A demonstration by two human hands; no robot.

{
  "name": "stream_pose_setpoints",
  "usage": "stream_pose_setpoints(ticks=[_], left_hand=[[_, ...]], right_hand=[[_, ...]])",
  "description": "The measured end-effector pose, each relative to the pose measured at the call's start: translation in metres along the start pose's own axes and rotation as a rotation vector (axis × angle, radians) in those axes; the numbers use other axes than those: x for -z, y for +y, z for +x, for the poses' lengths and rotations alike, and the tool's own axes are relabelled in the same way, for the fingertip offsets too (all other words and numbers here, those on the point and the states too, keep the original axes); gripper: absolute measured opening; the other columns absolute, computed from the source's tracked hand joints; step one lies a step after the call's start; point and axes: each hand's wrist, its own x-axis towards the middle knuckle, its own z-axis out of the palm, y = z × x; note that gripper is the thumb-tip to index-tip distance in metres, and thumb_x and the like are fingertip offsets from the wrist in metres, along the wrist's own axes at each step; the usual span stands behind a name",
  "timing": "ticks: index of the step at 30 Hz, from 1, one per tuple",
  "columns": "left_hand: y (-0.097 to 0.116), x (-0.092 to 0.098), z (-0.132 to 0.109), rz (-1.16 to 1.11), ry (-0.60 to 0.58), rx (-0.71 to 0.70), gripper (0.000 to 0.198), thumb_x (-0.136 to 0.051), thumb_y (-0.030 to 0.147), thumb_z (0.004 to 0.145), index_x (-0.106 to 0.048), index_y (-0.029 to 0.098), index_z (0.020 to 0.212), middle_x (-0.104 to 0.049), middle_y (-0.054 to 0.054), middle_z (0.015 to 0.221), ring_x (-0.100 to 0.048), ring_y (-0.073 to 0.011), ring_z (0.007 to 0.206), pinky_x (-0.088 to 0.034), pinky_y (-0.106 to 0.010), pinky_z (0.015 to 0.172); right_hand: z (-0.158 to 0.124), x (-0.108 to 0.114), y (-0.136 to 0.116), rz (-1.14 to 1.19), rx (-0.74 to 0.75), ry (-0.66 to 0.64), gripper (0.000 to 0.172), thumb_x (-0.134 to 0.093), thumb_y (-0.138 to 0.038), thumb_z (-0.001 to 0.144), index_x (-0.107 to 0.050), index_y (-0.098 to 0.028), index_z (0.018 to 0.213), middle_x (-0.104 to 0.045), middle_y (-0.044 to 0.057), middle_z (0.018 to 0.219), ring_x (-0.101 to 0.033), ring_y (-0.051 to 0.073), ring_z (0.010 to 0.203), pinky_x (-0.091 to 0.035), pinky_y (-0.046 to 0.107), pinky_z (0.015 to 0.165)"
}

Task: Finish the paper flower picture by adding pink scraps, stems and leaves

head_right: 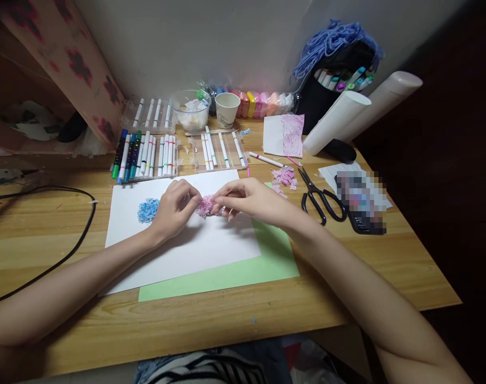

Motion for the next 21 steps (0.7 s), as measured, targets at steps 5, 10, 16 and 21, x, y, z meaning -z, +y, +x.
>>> stream_pose_setpoints(ticks=[5,10,16,21], left_hand=[[0.000,0.000,0.000,-0.006,-0.002,0.005,0.013,-0.049,0.018,0.083,-0.052,0.020,0.070,-0.054,0.000,0.076,-0.048,-0.0168,0.078,-0.038,-0.032,0.073],[0.001,0.000,0.000,-0.022,-0.003,0.004,0.014,-0.049,0.017,0.083,-0.052,0.019,0.070,-0.054,0.000,0.075,-0.047,-0.0168,0.078,-0.038,-0.032,0.073],[0.002,0.001,0.000,-0.030,-0.001,0.013,0.014,-0.049,0.014,0.082,-0.052,0.019,0.069,-0.053,0.000,0.074,-0.046,-0.0164,0.076,-0.037,-0.031,0.071],[0.002,0.003,0.000,-0.035,-0.039,-0.048,0.016,-0.047,0.014,0.084,-0.053,0.019,0.070,-0.054,-0.001,0.075,-0.046,-0.0170,0.077,-0.037,-0.033,0.074]], right_hand=[[-0.001,-0.029,0.021,-0.253,0.139,0.265,0.025,-0.044,-0.028,0.094,-0.062,-0.015,0.083,-0.065,0.003,0.070,-0.059,0.012,0.059,-0.046,0.025,0.061],[-0.007,-0.040,0.032,-0.355,0.305,0.353,0.024,-0.040,-0.024,0.096,-0.060,-0.016,0.086,-0.063,0.002,0.075,-0.059,0.011,0.062,-0.045,0.026,0.065],[-0.019,-0.037,0.042,-0.186,0.438,0.507,0.020,-0.043,-0.025,0.095,-0.062,-0.020,0.092,-0.063,0.001,0.071,-0.060,0.012,0.061,-0.047,0.025,0.056],[-0.031,-0.010,0.050,-0.003,0.453,0.805,0.023,-0.039,-0.028,0.096,-0.060,-0.025,0.106,-0.070,0.004,0.092,-0.067,0.017,0.077,-0.054,0.031,0.064]])
